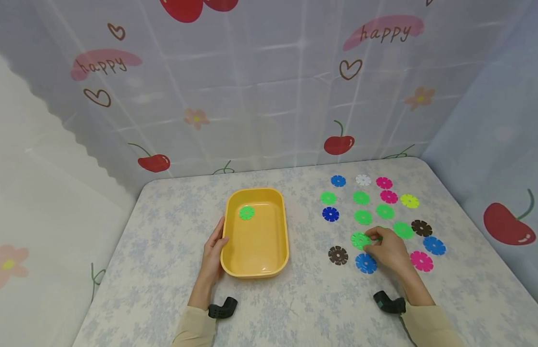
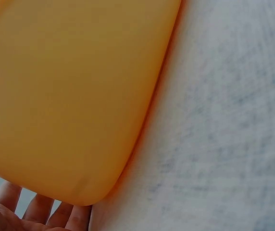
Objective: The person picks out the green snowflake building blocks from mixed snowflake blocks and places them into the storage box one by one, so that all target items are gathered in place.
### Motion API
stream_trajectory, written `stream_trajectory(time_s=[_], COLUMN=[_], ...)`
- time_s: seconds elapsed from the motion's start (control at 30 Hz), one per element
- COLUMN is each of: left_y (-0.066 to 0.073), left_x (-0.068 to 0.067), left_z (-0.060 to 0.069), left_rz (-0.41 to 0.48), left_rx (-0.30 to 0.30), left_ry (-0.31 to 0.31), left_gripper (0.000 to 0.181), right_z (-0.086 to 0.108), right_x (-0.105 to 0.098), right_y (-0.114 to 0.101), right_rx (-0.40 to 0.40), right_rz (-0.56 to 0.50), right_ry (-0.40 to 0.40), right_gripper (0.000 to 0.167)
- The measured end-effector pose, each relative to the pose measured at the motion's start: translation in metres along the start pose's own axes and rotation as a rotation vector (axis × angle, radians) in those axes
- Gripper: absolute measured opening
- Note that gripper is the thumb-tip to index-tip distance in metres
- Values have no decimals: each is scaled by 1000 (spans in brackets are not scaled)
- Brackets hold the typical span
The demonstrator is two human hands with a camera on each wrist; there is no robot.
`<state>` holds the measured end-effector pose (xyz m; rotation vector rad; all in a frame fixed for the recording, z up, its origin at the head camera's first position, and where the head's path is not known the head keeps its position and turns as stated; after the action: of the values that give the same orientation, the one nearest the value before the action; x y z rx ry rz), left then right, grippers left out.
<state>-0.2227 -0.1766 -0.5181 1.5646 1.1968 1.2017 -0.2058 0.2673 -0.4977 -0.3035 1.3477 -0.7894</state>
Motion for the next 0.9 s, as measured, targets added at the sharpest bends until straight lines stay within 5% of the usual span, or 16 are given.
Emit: stream_trajectory(time_s=[0.5, 0.9], left_y=[-1, -1], left_x=[-1, 0], left_z=[0, 0], left_rz=[5, -5], left_rx=[2, 0], left_ry=[9, 4], left_gripper=[57, 57], right_z=[1, -1], right_x=[3, 2], right_y=[-4, 1], right_rx=[-67, -28], right_rz=[60, 22], right_ry=[6, -9], right_gripper=[45, 42])
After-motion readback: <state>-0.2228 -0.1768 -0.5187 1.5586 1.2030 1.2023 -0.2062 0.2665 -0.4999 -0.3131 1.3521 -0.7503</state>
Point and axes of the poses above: each hand's wrist, its own z-axis away from the middle knuckle, its own x-axis out of the palm, y = z × x, the point moved 8 cm from there along -z, towards the middle knuckle, and after that the axes turned 12 degrees about x, right-handed, at the moved point
